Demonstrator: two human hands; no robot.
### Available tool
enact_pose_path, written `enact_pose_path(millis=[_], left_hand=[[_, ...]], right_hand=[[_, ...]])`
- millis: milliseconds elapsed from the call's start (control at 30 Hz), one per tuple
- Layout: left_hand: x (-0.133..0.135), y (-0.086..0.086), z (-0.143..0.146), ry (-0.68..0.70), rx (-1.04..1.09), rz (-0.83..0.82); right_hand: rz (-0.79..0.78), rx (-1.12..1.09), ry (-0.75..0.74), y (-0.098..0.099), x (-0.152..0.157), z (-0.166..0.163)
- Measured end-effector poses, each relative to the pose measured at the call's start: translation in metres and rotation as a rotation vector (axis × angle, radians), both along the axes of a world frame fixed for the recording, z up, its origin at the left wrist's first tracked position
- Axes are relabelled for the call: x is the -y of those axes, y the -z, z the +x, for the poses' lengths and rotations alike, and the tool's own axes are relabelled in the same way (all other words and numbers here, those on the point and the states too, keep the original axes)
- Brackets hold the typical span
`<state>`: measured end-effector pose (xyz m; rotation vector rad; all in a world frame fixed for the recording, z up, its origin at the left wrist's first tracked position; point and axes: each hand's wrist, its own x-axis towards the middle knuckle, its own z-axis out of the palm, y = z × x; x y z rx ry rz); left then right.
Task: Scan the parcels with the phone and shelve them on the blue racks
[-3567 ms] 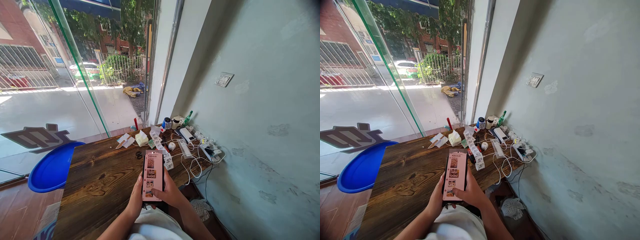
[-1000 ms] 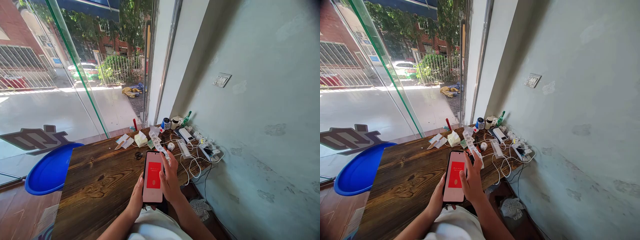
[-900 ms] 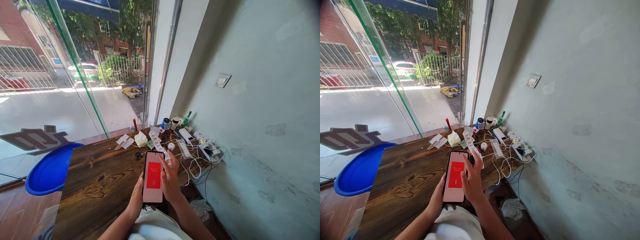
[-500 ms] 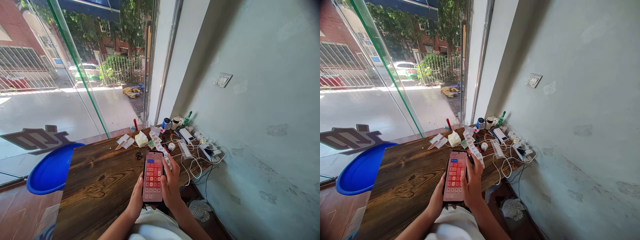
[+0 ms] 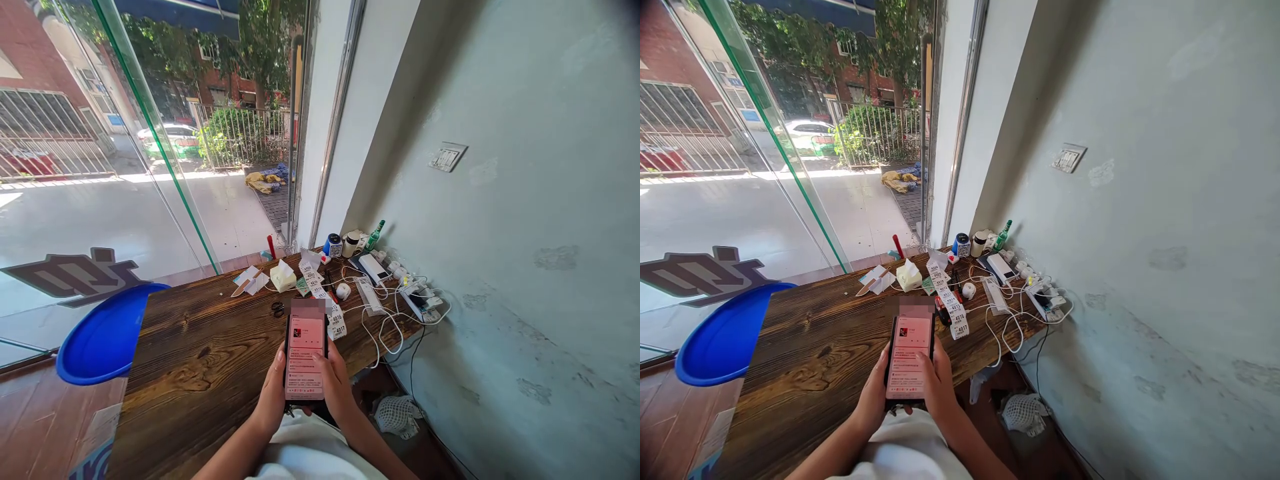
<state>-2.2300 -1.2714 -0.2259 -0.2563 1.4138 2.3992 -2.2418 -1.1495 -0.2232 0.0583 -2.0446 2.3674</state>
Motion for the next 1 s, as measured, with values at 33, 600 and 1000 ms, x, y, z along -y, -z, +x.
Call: enact_pose_path(millis=[33, 600, 1000], left_hand=[[0.000, 0.001, 0.000, -0.002, 0.002, -0.004], [-0.001, -0.002, -0.003, -0.018, 0.033, 0.031], [-0.001, -0.005, -0.005, -0.032, 0.017, -0.012]], right_hand=[[0.005, -0.001, -0.004, -0.001, 0.000, 0.000], [-0.071, -0.005, -0.055, 0.006, -0.005, -0.001], [-0.151, 0.065, -0.055, 0.002, -0.006, -0.005]])
